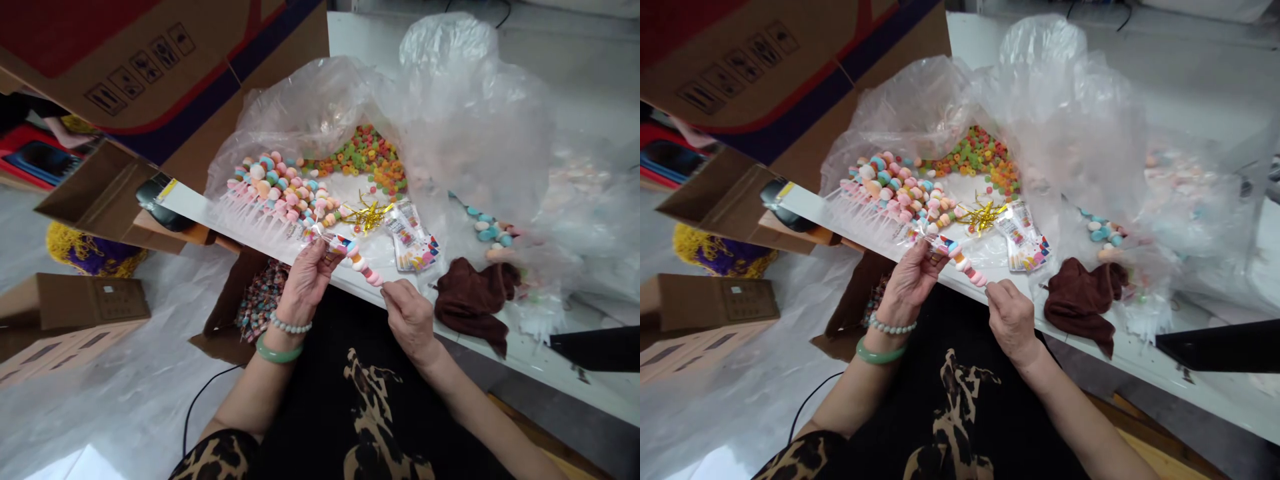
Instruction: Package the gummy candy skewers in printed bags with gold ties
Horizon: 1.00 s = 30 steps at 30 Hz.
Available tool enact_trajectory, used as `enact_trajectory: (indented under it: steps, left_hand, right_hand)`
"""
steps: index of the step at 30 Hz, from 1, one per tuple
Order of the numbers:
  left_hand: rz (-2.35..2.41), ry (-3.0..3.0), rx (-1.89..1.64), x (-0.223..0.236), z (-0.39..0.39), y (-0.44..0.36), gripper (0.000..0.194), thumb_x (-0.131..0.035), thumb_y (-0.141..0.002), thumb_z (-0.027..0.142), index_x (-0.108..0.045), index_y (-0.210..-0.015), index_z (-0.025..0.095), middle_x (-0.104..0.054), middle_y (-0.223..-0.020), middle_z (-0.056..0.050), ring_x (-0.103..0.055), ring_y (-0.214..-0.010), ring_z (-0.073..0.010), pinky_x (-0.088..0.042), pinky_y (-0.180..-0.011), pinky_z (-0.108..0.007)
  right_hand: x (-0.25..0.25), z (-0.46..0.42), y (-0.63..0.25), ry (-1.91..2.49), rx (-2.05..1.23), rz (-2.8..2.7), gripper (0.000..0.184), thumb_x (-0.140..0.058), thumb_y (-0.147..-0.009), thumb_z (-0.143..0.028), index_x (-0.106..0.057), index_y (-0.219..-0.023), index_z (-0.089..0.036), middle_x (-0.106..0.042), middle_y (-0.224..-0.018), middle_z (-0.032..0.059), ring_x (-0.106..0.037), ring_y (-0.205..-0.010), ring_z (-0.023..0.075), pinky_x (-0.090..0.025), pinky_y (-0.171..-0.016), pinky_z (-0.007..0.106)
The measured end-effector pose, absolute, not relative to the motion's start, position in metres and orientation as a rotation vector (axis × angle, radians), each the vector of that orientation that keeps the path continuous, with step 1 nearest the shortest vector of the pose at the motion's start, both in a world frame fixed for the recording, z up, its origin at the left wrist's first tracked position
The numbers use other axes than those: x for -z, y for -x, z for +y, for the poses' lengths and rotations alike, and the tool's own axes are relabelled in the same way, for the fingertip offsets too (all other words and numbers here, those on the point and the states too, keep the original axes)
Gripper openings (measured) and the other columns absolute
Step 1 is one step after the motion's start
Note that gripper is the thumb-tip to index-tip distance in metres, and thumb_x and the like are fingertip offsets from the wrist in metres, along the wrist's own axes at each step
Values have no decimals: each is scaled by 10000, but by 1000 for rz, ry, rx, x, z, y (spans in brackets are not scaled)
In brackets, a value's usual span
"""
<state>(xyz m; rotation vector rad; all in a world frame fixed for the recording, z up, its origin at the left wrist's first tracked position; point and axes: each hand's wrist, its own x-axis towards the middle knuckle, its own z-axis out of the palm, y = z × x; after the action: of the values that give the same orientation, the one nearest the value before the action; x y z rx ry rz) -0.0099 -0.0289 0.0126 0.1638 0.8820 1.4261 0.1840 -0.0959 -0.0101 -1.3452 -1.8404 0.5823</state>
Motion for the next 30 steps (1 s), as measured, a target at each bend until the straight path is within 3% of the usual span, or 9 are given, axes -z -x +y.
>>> enact_trajectory:
  steps: [4,8,12,16,20,23,26,30]
  left_hand:
    - [921,-270,-1415,-2,-27,13,216,-815,-692,284,-714,-814,137,-731,-794,-48,-697,-748,-162,-554,-674,-244]
    - [909,-356,-1325,0,-32,14,279,-839,-659,344,-718,-784,126,-717,-730,-43,-686,-688,-152,-549,-670,-248]
    - [942,-356,-1306,1,-35,15,292,-849,-639,364,-730,-771,133,-729,-756,-44,-683,-691,-150,-561,-716,-275]
    - [1058,-435,-1289,0,-35,16,302,-852,-628,360,-748,-790,127,-733,-755,-51,-674,-680,-144,-546,-727,-276]
    - [1064,-477,-1226,0,-36,14,298,-847,-625,391,-733,-717,131,-700,-657,-35,-633,-605,-122,-519,-669,-251]
    - [1017,-453,-1210,3,-37,14,336,-847,-620,415,-744,-781,138,-702,-681,-30,-621,-600,-117,-514,-669,-253]
    - [1014,-472,-1190,8,-39,14,327,-836,-645,402,-752,-820,138,-721,-751,-44,-644,-664,-130,-517,-724,-265]
    - [1065,-495,-1210,11,-40,11,321,-838,-634,416,-739,-742,131,-716,-718,-50,-648,-672,-142,-508,-754,-279]
  right_hand:
    - [12,-96,-185,1318,-640,-1850,185,-489,-910,-145,-642,-829,-212,-557,-741,27,-520,-680,150,-392,-652,278]
    - [9,-87,-182,1361,-1084,-1591,116,-573,-858,-231,-654,-778,-206,-589,-716,15,-529,-664,144,-396,-625,271]
    - [10,-81,-182,1446,-1670,-1126,186,-666,-759,-370,-655,-737,-186,-543,-575,-21,-357,-456,83,-230,-439,233]
    - [9,-80,-180,1448,-1839,-876,284,-752,-656,-415,-661,-741,-160,-541,-544,-25,-297,-413,44,-139,-416,210]
    - [8,-78,-175,1378,-1998,-840,307,-760,-637,-416,-647,-757,-156,-547,-556,-27,-241,-395,31,-100,-407,216]
    - [11,-80,-172,1444,-1781,-1056,224,-668,-731,-396,-625,-737,-177,-537,-562,-26,-312,-423,69,-200,-421,230]
    - [16,-86,-172,1540,-1110,-1515,153,-543,-842,-282,-624,-745,-197,-585,-644,4,-503,-589,138,-363,-567,267]
    - [20,-90,-172,1493,-284,-2037,240,-427,-889,-98,-613,-772,-195,-596,-694,27,-519,-656,156,-342,-628,284]
